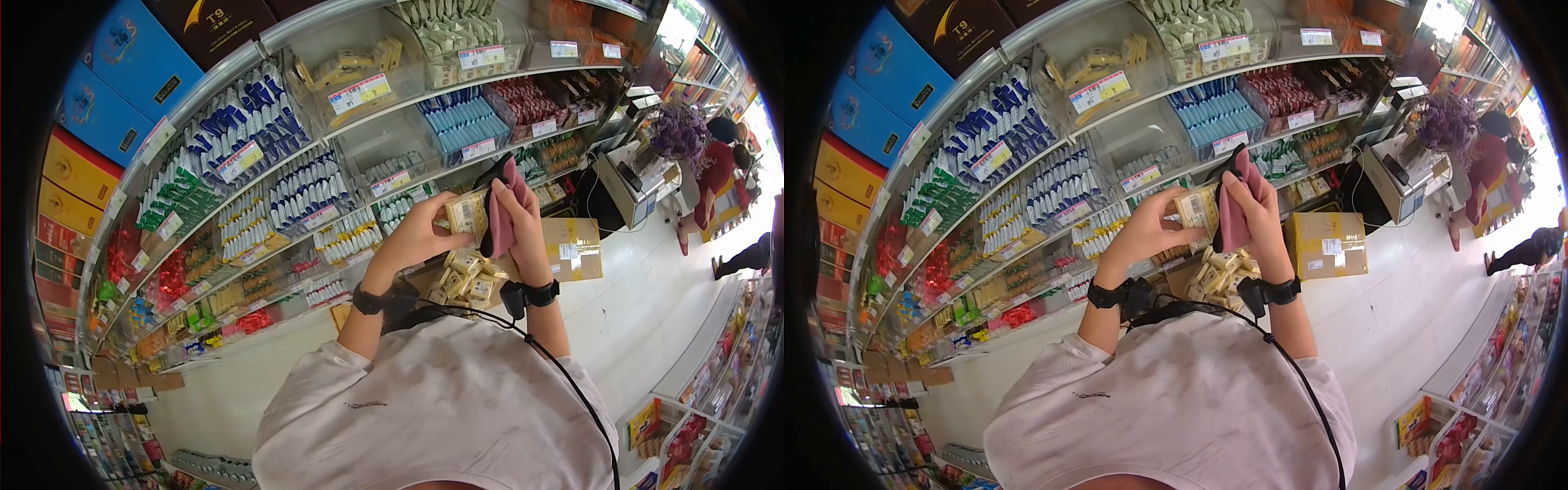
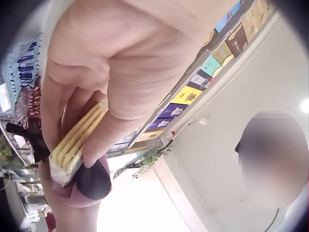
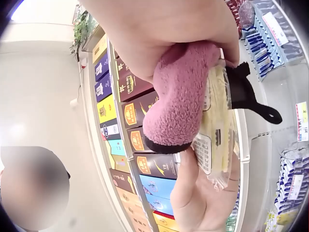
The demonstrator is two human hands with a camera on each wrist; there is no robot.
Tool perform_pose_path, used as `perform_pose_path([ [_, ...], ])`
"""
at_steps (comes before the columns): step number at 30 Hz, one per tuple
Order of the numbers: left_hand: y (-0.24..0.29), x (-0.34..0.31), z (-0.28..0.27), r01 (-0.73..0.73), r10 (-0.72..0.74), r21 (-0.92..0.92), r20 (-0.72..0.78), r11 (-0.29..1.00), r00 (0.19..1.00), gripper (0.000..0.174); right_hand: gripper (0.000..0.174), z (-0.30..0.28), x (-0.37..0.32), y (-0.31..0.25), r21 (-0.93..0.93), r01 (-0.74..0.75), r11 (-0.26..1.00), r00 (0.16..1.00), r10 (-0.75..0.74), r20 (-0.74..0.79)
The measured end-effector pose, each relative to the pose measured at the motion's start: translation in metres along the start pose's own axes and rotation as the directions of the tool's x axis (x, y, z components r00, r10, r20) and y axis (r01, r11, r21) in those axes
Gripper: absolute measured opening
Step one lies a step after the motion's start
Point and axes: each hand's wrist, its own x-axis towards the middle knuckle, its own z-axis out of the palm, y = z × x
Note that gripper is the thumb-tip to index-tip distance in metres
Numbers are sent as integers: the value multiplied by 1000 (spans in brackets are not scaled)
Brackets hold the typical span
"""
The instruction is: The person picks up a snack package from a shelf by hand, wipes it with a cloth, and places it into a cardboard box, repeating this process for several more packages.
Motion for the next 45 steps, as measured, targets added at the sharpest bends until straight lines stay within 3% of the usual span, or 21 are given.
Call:
perform_pose_path([
  [3, 3, 1, 4, -44, 41, -55, -47, 998, 998, 56, 23, -2, 1, -2, 100, -64, 993, 997, 68, -36],
  [6, -5, 9, 1, -133, 108, -124, -187, 983, 976, 58, 27, -9, 2, 6, 131, -80, 988, 997, 83, -12],
  [9, -1, 10, 0, -138, 92, -186, -232, 973, 968, 59, 27, 7, -7, 0, -62, 16, 998, 999, -13, 40],
  [13, -2, 9, -1, -126, 74, -228, -225, 966, 972, 57, 23, 1, -5, -7, -311, 12, 950, 999, 2, 47],
  [16, 0, 9, 0, -100, 46, -268, -202, 958, 978, 57, 25, -7, -2, -2, -416, 89, 905, 996, -74, 53],
  [19, 0, 9, 1, -82, 27, -286, -190, 955, 981, 57, 28, -10, 1, 5, -408, 133, 903, 990, -140, 13],
  [22, 0, 9, 1, -115, 52, -298, -211, 948, 976, 56, 22, -8, -2, 2, -377, 99, 921, 995, -102, 14],
  [25, 0, 12, -2, -156, 65, -316, -281, 936, 958, 55, 20, 1, -8, 2, -343, 145, 928, 987, -114, 109],
  [26, -2, 14, -3, -159, 61, -301, -309, 940, 949, 55, 30, 4, -12, -1, -331, 98, 938, 988, -53, 142],
  [30, 2, 15, -3, -161, 65, -272, -331, 949, 941, 53, 40, 14, -15, 0, -263, 40, 964, 986, 5, 167],
  [39, 5, 13, -2, -177, 58, -356, -320, 917, 946, 53, 33, 14, -19, 2, -342, 76, 936, 986, -21, 163],
  [45, 3, 8, -7, -177, 92, -258, -311, 950, 946, 54, 27, -5, -18, 6, -416, 70, 907, 989, -9, 145],
])
